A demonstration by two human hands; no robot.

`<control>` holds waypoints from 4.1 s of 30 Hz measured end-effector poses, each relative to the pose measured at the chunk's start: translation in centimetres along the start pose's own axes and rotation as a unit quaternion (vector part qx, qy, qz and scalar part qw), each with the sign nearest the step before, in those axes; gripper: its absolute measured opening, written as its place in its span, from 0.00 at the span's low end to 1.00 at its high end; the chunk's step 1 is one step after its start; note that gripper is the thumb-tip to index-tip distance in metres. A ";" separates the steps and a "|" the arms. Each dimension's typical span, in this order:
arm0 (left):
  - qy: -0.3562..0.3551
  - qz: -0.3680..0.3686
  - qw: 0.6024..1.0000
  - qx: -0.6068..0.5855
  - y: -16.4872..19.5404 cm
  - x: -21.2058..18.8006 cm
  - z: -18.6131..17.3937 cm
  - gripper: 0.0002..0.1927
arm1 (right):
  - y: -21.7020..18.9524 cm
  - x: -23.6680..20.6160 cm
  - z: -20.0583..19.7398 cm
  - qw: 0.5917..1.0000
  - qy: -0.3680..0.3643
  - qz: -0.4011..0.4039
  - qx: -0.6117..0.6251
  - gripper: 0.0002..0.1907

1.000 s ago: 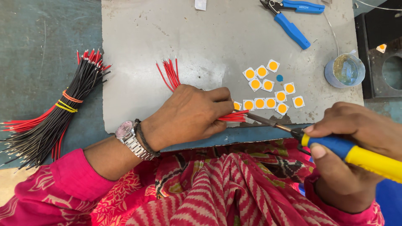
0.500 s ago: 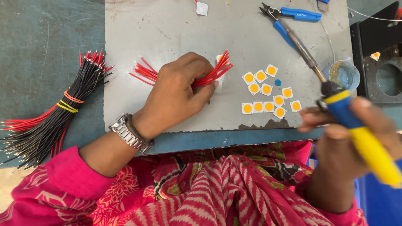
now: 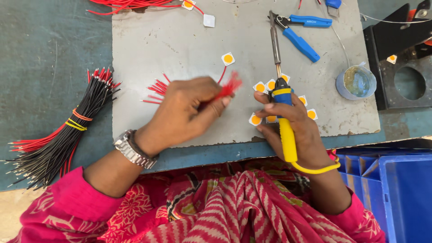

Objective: The person solders red and black wires onto small square LED modules on a workbench. They strip insulation from wire ends with pliers, dip the stripped ends into a small cup of flux or solder paste, then use a soldering iron to attach the wires to the LED pads, working through the wires one at a time.

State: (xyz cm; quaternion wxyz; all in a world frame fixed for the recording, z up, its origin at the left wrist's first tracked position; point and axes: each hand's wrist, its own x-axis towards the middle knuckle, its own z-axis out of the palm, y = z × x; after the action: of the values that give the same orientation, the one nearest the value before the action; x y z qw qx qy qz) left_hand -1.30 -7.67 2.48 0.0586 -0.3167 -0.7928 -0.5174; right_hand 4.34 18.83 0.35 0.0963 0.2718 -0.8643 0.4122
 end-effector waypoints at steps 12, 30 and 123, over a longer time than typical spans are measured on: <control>-0.108 -0.015 0.993 0.054 0.7 -0.7 1.9 0.11 | 0.0 0.0 0.1 0.998 0.022 -0.044 -0.030 0.33; -0.160 0.054 0.982 0.086 0.7 0.0 2.3 0.17 | -0.4 -0.6 1.1 0.998 0.066 0.015 0.019 0.31; -0.173 0.073 0.974 0.128 -1.2 -1.2 1.7 0.15 | 0.8 -6.8 -5.4 0.930 0.350 0.083 0.081 0.16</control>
State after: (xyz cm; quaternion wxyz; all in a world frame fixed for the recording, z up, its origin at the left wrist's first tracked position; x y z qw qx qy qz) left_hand -0.69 -7.06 0.25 -0.0019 -0.4480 -0.8255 -0.3432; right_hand 9.23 26.02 0.62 0.3357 0.0445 -0.7588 0.5564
